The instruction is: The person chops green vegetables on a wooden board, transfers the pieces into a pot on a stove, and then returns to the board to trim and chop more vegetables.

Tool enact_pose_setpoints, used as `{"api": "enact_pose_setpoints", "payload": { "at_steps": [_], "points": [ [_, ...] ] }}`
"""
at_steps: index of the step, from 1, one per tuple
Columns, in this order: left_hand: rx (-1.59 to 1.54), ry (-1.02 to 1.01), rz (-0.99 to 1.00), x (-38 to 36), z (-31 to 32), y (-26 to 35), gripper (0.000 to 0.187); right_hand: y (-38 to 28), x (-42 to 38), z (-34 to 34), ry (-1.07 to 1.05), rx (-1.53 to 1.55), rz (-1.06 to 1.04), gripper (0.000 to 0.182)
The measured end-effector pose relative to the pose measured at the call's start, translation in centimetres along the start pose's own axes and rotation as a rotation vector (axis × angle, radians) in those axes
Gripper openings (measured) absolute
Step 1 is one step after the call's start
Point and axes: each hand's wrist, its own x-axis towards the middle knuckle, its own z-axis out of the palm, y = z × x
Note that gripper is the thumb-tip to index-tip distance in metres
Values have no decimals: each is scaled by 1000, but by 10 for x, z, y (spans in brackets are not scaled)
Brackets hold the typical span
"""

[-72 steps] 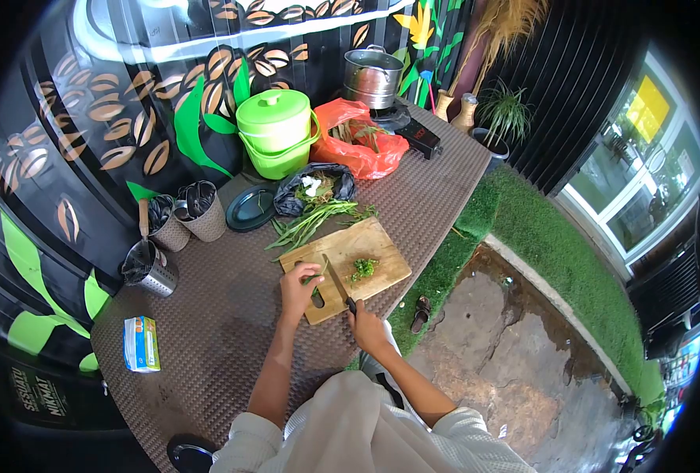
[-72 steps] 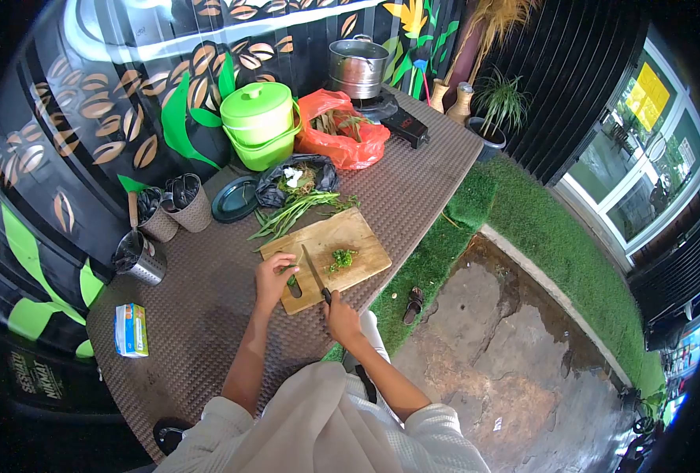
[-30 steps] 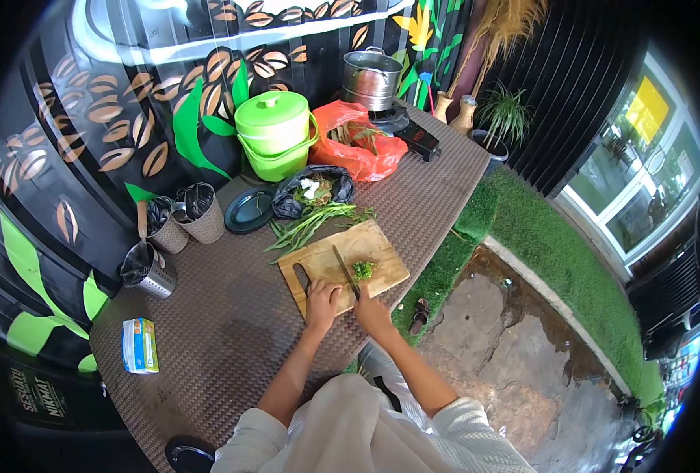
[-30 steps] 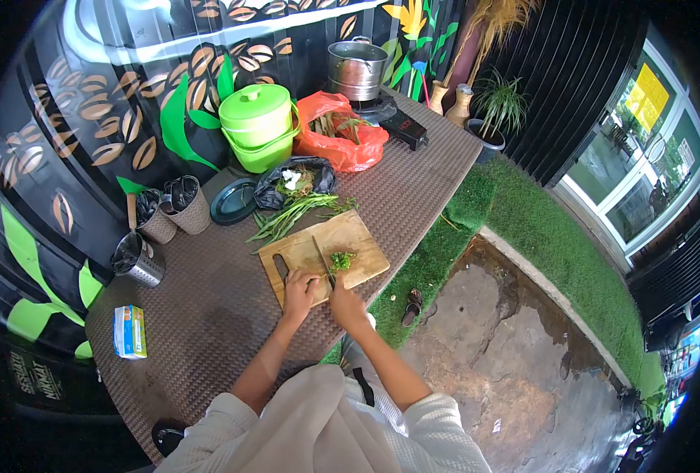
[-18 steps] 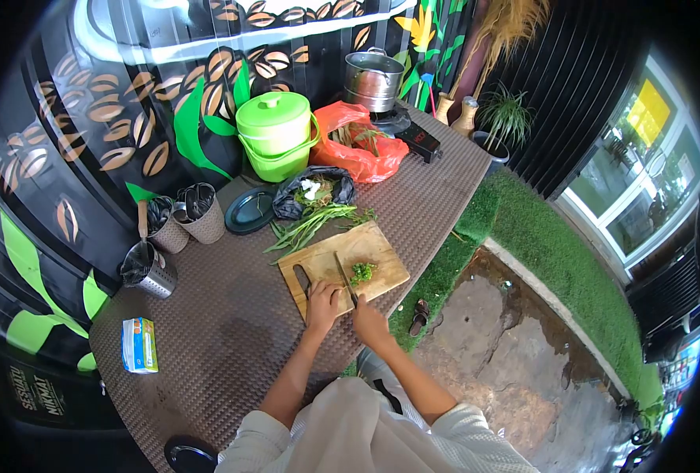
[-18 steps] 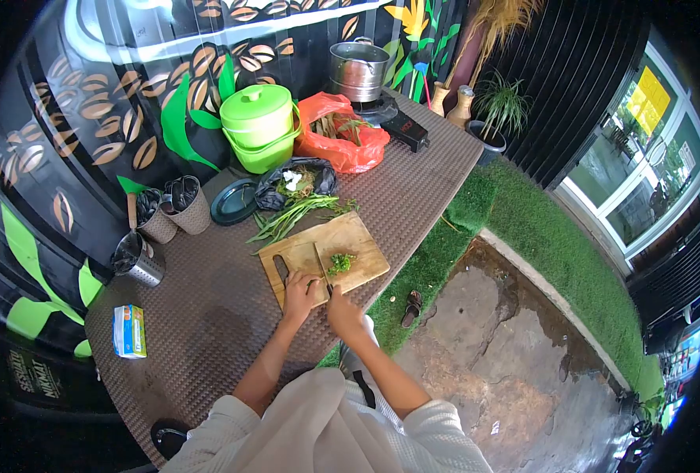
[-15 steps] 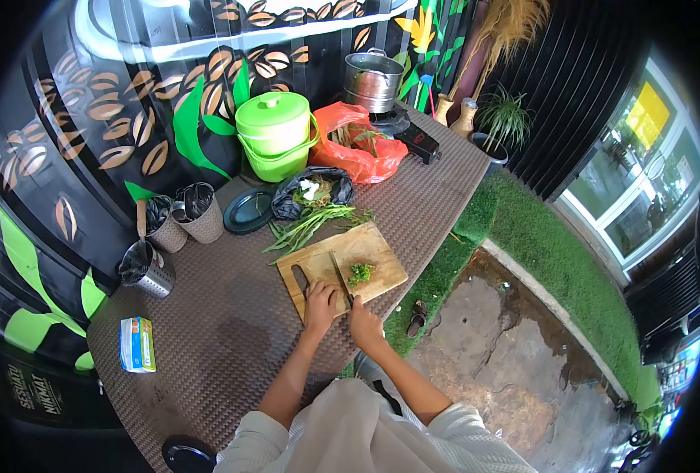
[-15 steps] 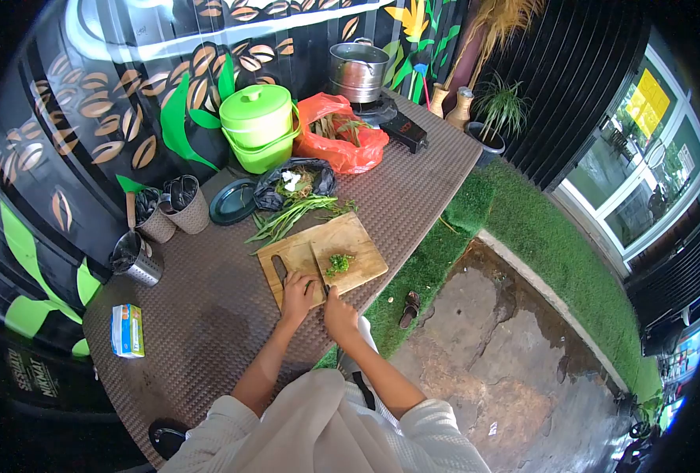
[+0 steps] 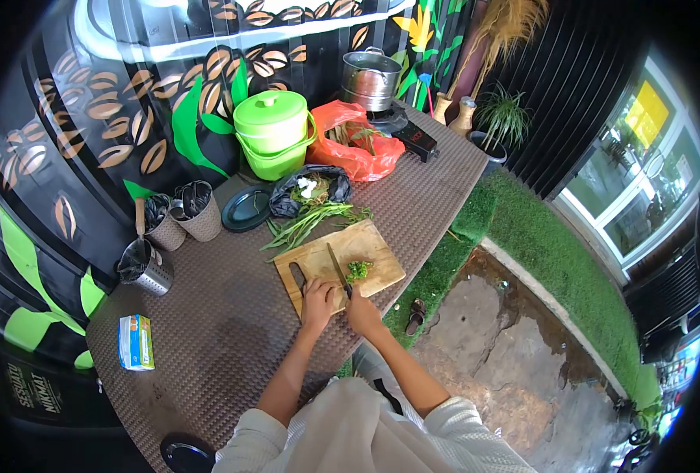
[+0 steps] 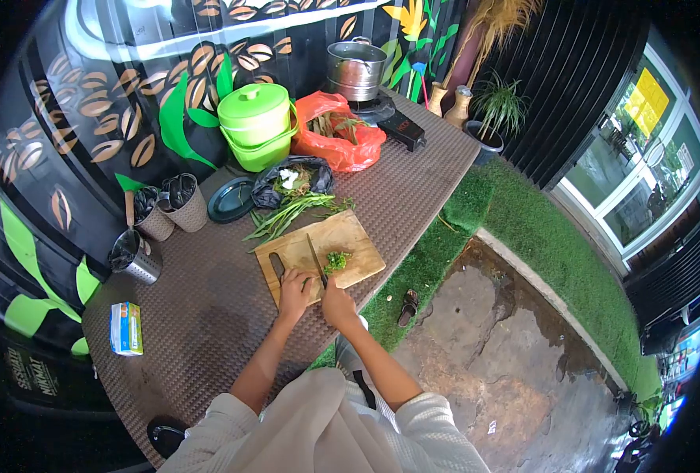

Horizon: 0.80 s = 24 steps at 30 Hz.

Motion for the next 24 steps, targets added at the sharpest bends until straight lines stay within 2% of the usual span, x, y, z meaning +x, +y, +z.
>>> {"api": "enact_pose_setpoints", "payload": {
  "at_steps": [5,8,12,16,21,24],
  "points": [
    [-18,11,-8,1,2,-4,13,-5,-22,16,48,-89,46,37],
    [-18,-29,-46,0,0,0,13,-1,-2,11,10,-35,9,37],
    [-17,-14,-35,2,-1,1,12,-7,-10,-5,-37,12,66,35],
    [-39,14,-3,3,3,-5,12,-15,-25,12,5,-33,108,36],
    [-35,7,24,0,2,-6,12,-12,-18,4,19,-64,94,42],
    [1,-17,31,-1,4,-8,16,-6,-19,-3,35,-52,82,38]
  ]
}}
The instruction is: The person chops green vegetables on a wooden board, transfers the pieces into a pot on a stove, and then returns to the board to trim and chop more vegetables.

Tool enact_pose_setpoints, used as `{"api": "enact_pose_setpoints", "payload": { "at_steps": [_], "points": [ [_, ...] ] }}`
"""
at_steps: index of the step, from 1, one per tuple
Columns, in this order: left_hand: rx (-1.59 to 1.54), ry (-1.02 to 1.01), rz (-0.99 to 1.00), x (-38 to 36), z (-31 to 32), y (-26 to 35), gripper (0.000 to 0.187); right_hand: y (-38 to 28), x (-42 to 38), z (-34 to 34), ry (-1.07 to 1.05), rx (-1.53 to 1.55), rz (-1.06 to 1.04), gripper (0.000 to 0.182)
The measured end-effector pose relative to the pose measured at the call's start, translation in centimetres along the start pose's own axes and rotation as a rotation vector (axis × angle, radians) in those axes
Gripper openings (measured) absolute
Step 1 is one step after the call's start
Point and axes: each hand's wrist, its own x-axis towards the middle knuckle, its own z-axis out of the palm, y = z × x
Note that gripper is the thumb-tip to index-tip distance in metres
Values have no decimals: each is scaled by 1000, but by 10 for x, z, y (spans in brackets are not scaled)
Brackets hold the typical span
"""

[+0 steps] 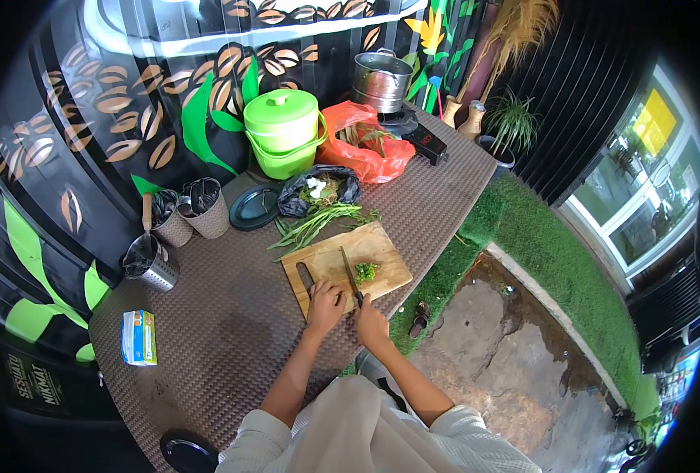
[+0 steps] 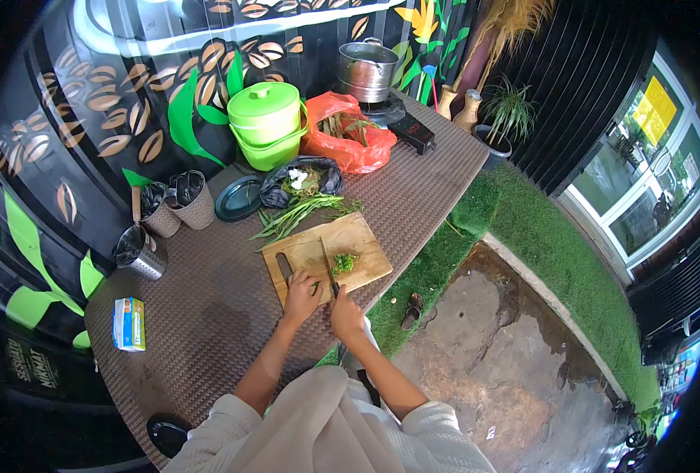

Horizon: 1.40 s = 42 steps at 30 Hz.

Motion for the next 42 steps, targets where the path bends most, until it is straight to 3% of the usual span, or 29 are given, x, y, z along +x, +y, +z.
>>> {"api": "enact_pose_setpoints", "payload": {
  "at_steps": [9,11,12,17,21,27,33,37,42],
  "points": [
    [20,-20,54,3,-5,7,14,7,-9,-22,-6,1,-66,30],
    [-134,-22,-145,4,-5,11,9,6,-15,-20,31,-21,-68,29],
    [-134,-26,-145,3,-4,10,9,4,-20,-22,-1,-29,-39,30],
    [-42,47,71,4,-4,8,9,11,-17,-8,19,-24,-47,31],
    [-31,37,97,3,-3,10,11,18,-4,2,56,10,-88,31],
    [-25,37,43,3,-1,4,14,4,2,-19,13,-7,-97,30],
    [-135,57,-2,3,4,0,29,-2,-13,-6,89,-92,-125,28],
    [-157,-48,-75,4,-8,13,34,-5,-7,9,0,-162,-65,26],
    [-185,-95,-128,3,-1,7,34,4,22,3,54,-58,-141,26]
  ]
}}
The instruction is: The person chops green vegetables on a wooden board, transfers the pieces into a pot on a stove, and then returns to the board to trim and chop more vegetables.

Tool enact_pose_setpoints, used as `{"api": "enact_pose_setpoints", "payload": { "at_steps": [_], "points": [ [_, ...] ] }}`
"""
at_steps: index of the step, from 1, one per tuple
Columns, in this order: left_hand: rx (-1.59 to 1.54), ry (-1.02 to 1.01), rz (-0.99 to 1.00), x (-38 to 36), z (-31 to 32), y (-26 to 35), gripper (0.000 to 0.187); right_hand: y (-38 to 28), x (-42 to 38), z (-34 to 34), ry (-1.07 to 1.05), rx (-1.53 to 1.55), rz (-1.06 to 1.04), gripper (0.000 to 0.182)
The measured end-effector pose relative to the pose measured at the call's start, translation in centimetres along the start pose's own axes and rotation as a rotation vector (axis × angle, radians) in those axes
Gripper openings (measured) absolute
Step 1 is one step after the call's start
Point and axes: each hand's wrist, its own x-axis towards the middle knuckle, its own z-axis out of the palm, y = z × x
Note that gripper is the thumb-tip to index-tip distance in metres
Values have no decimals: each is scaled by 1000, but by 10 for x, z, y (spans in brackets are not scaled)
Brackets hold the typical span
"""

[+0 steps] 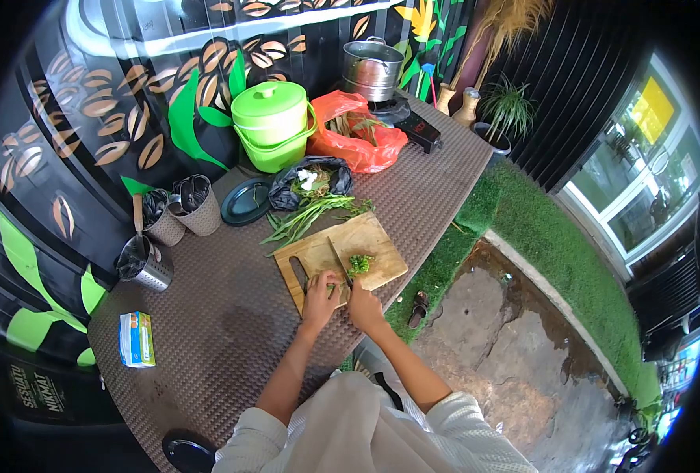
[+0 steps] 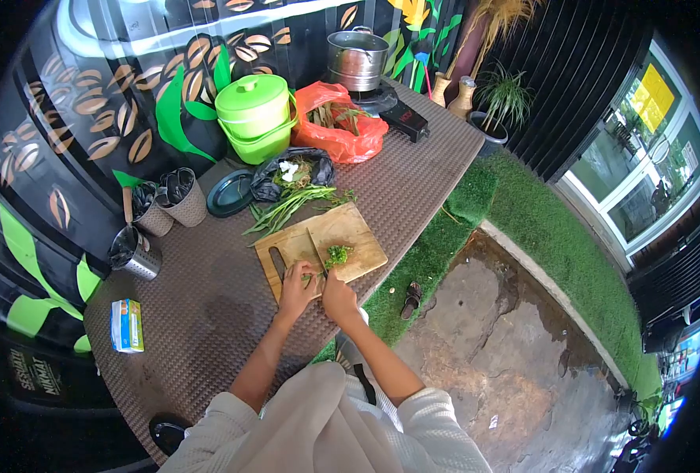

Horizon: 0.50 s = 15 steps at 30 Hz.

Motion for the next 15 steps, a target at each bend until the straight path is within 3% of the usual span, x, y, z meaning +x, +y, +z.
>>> {"api": "enact_pose_setpoints", "payload": {
  "at_steps": [7,15],
  "points": [
    [-52,15,-14,-1,-4,3,29,-12,-26,4,-46,86,110,27],
    [-25,51,-3,-1,0,-5,28,-9,-15,0,-24,84,70,30]
  ]
}}
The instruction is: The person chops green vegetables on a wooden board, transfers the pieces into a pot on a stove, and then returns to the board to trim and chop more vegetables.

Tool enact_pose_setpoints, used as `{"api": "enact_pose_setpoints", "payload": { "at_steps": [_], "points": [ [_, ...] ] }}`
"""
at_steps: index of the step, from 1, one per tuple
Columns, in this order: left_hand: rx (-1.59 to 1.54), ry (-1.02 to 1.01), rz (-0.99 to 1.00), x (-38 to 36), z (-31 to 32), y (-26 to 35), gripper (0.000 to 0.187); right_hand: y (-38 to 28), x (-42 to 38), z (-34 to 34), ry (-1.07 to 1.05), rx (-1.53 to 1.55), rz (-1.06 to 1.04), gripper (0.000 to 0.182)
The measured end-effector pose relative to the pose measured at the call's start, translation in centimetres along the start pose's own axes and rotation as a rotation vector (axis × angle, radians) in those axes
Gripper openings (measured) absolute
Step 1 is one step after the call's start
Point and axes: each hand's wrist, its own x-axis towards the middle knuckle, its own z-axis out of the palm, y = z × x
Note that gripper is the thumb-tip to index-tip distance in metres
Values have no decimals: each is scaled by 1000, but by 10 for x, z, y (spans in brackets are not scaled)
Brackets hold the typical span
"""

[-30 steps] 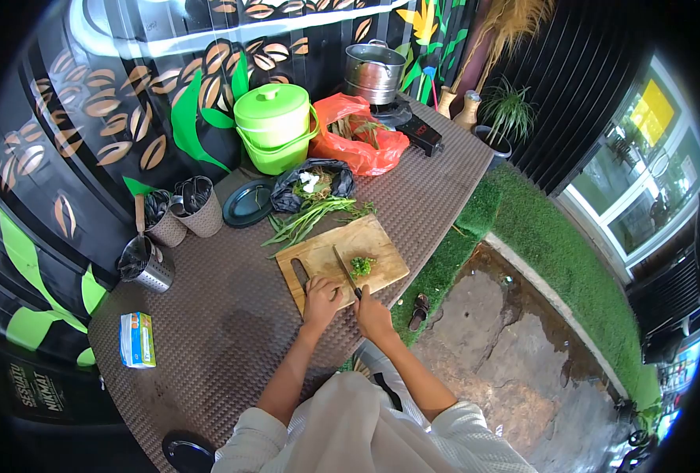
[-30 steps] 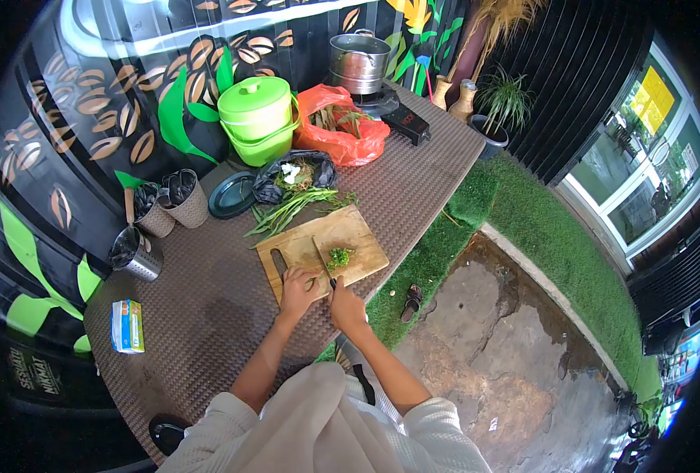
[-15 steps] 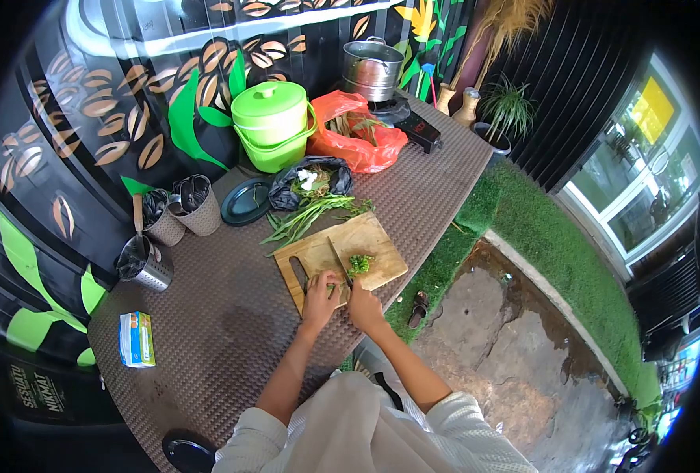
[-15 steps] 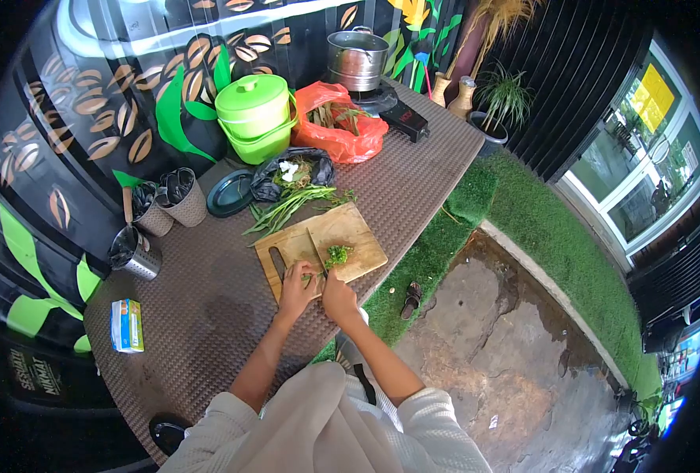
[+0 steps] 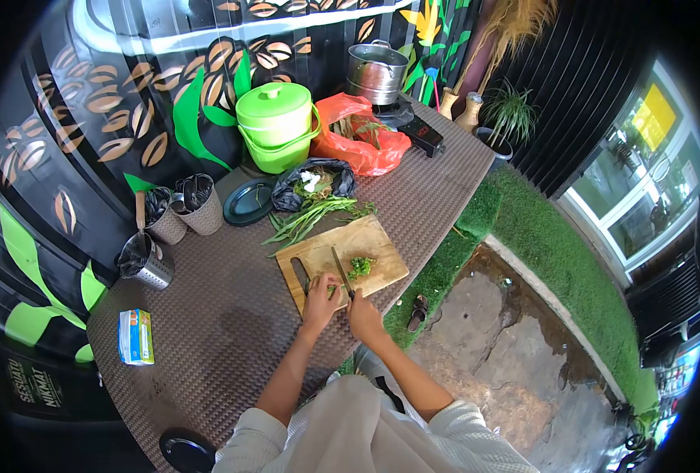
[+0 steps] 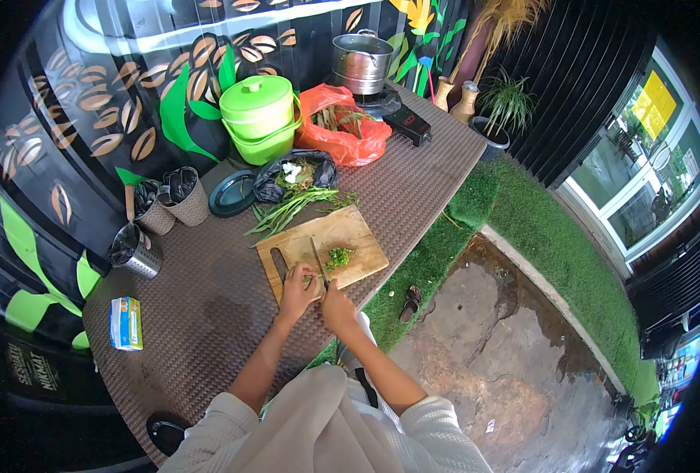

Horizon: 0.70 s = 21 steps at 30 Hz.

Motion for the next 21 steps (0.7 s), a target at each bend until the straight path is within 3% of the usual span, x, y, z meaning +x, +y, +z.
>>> {"api": "enact_pose_setpoints", "payload": {
  "at_steps": [2,10,15,21],
  "points": [
    [-72,-13,-4,0,2,-3,24,-7,-13,1,-72,-33,46,31],
    [-105,-9,-36,-1,3,-1,22,-2,3,-2,-39,25,-14,29],
    [-57,-2,-8,2,-2,8,21,-16,-10,0,-78,2,102,26],
    [-76,14,-17,2,-1,3,21,-9,-8,0,-16,3,15,25]
  ]
}}
